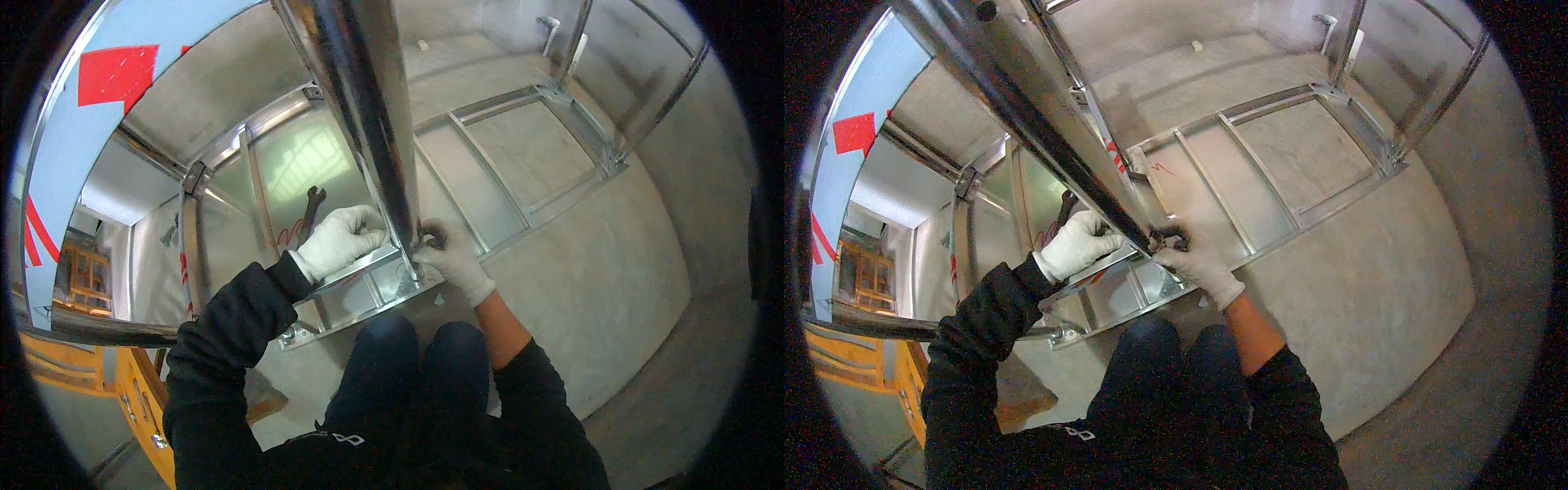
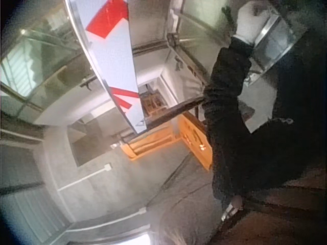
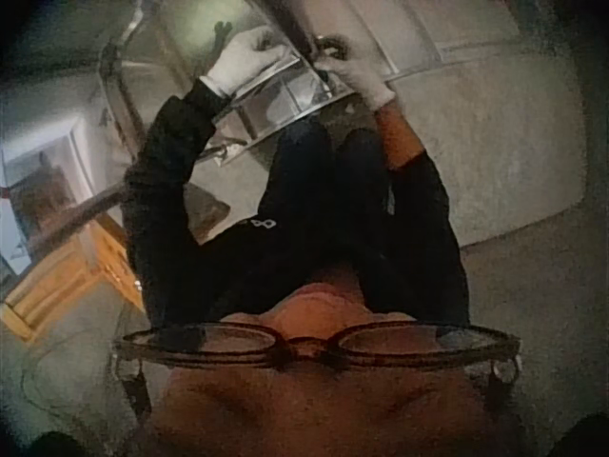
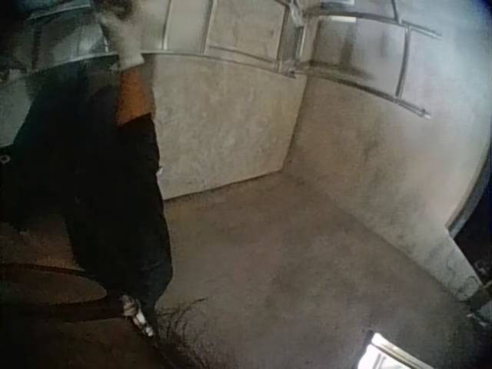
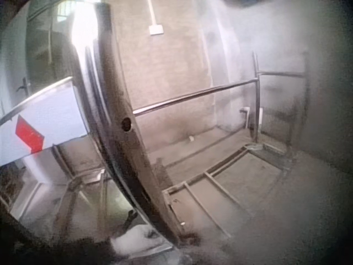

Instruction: The person assembles a stainless steel metal frame by inserting bolts and tightening nuts with a wrench. They work on multiple joints, securing vertical and horizontal bars together while kneeling on the floor.

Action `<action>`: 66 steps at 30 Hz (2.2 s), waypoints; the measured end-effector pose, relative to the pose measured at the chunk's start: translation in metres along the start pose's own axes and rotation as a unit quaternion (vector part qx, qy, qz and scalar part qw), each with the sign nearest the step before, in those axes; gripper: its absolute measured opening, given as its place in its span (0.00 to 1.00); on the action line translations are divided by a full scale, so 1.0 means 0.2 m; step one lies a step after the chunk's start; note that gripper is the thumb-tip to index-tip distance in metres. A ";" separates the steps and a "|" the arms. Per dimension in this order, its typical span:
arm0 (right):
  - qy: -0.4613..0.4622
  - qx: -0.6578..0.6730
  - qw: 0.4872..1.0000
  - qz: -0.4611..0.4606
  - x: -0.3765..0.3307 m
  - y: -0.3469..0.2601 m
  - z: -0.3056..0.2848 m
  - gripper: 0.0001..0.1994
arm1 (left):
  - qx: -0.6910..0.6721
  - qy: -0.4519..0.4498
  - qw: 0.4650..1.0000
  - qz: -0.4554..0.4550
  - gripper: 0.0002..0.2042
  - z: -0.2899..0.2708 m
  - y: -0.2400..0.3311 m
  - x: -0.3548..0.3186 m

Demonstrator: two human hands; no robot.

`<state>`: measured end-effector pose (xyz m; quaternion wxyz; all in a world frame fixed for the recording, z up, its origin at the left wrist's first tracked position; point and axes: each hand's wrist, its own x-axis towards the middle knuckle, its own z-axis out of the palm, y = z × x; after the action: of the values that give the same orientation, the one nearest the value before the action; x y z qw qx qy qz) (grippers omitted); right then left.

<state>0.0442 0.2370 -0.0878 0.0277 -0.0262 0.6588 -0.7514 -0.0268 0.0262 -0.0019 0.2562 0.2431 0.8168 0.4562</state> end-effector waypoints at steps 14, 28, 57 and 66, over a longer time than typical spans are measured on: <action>-0.007 0.014 1.000 -0.008 0.03 0.13 -0.04 0.27 | 0.371 -0.087 0.898 0.222 0.10 -0.11 0.04 0.09; 0.045 0.004 0.999 0.009 -0.01 0.01 0.01 0.22 | 0.461 0.257 0.848 -0.037 0.20 -0.38 0.11 -0.02; 0.067 -0.097 0.992 -0.040 0.00 0.18 -0.06 0.26 | 0.015 -0.020 0.999 0.040 0.18 -0.06 0.02 -0.05; 0.078 -0.145 0.986 -0.026 -0.01 0.07 -0.02 0.25 | 0.019 -0.113 0.992 -0.049 0.19 -0.13 0.16 -0.05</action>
<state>0.0457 0.2383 -0.1024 -0.0471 0.0117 0.7598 -0.6483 -0.0311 0.0189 0.0404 0.3643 0.2576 0.8023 0.3967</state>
